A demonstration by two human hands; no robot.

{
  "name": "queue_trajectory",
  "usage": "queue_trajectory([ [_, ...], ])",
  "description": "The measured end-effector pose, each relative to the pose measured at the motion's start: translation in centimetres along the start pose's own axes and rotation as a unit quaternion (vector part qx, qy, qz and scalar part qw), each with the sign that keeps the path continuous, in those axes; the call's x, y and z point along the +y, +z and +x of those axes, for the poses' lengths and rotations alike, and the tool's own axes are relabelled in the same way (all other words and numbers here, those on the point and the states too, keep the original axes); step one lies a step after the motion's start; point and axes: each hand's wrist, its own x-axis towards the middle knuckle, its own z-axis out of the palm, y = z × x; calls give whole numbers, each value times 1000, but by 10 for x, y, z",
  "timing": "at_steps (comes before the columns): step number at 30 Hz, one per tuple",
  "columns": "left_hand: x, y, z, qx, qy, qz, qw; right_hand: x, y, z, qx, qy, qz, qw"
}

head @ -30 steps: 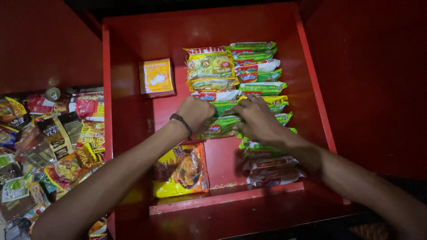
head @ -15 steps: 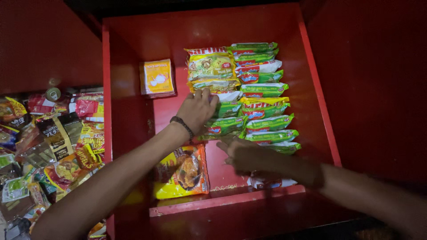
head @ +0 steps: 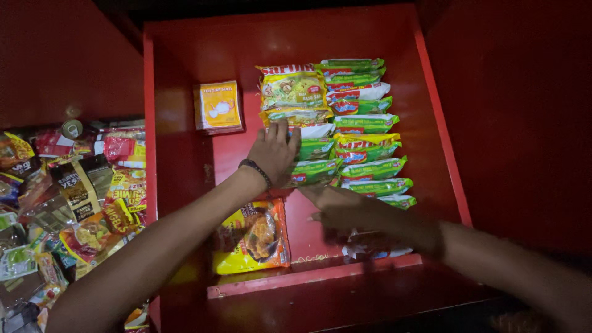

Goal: The person empties a red drawer and reorganizes its contents by stacking instant noodle packets and other packaged food items neatly inside.

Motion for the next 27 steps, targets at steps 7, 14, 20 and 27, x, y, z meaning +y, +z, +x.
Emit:
queue_trajectory([
  [7, -7, -21, 10, -22, 37, -18, 999, -11, -3, 1, -66, 126, 59, 988],
  [14, -11, -18, 17, -71, 73, -56, 993, 1, 10, -4, 22, -2, -5, 1000],
  [20, -12, -18, 19, -24, 127, -88, 988, -2, 6, -3, -34, 45, 6, 998],
  [27, -12, -15, 23, -51, 127, -50, 989, -2, 4, -2, -70, 91, 1, 993],
])
